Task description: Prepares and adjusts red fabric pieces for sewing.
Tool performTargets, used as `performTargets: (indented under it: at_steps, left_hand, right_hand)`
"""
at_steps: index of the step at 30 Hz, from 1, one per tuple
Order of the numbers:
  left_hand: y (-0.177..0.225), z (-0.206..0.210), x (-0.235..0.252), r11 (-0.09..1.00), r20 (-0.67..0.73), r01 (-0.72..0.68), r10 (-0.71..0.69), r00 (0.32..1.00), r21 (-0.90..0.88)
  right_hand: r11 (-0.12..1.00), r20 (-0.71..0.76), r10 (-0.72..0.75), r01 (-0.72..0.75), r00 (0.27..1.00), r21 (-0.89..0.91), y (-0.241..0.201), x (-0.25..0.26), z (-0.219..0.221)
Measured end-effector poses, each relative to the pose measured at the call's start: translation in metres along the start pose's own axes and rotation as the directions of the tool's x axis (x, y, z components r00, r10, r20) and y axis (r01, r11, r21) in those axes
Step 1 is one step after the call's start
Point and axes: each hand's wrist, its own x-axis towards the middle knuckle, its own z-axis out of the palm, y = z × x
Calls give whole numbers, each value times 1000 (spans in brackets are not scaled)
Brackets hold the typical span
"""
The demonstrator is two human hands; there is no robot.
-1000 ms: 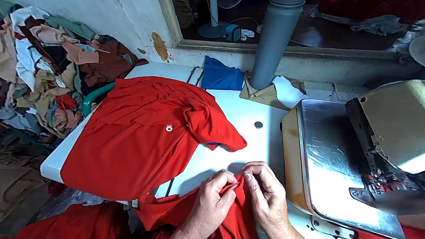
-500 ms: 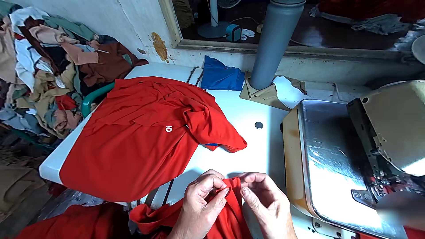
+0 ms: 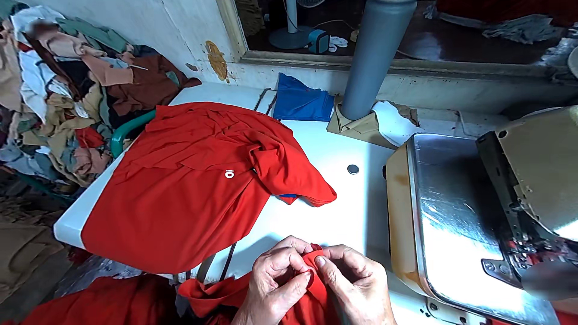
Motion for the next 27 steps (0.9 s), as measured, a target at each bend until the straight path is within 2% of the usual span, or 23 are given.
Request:
performTargets:
  at_steps: [6,9,13,14,16,19,21,23,25,27]
  left_hand:
    - [2,-12,-3,1000,5,14,-14,1000,3]
    - [6,-16,-2,997,-24,13,-12,1000,73]
    - [16,-15,-1,986,-53,7,2,999,168]
    - [21,-13,0,978,-69,1,14,997,208]
    - [28,-10,3,967,-77,-33,54,996,254]
    - [38,-10,9,968,-67,-38,56,996,246]
    - [47,-11,13,965,-71,-40,60,996,260]
    - [52,-14,16,968,-77,-40,60,995,246]
    - [53,-21,17,983,-38,-23,31,999,182]
    - [57,-20,18,992,-33,51,-47,998,116]
  right_hand:
    - [997,-7,-32,33,999,71,7,8,-8]
    - [983,21,51,-53,998,175,9,8,-8]
    - [858,188,215,-277,958,432,11,9,-7]
    - [808,241,231,-324,943,493,9,10,-6]
    - [747,355,170,-355,919,562,6,12,-8]
    - [835,396,110,-301,912,461,-3,15,-10]
    - [863,333,159,-295,929,411,-15,16,-11]
    - [856,276,159,-272,948,439,-17,18,-11]
    - [879,247,77,-183,966,441,-7,21,-11]
    - [948,197,13,-75,980,309,-2,23,-10]
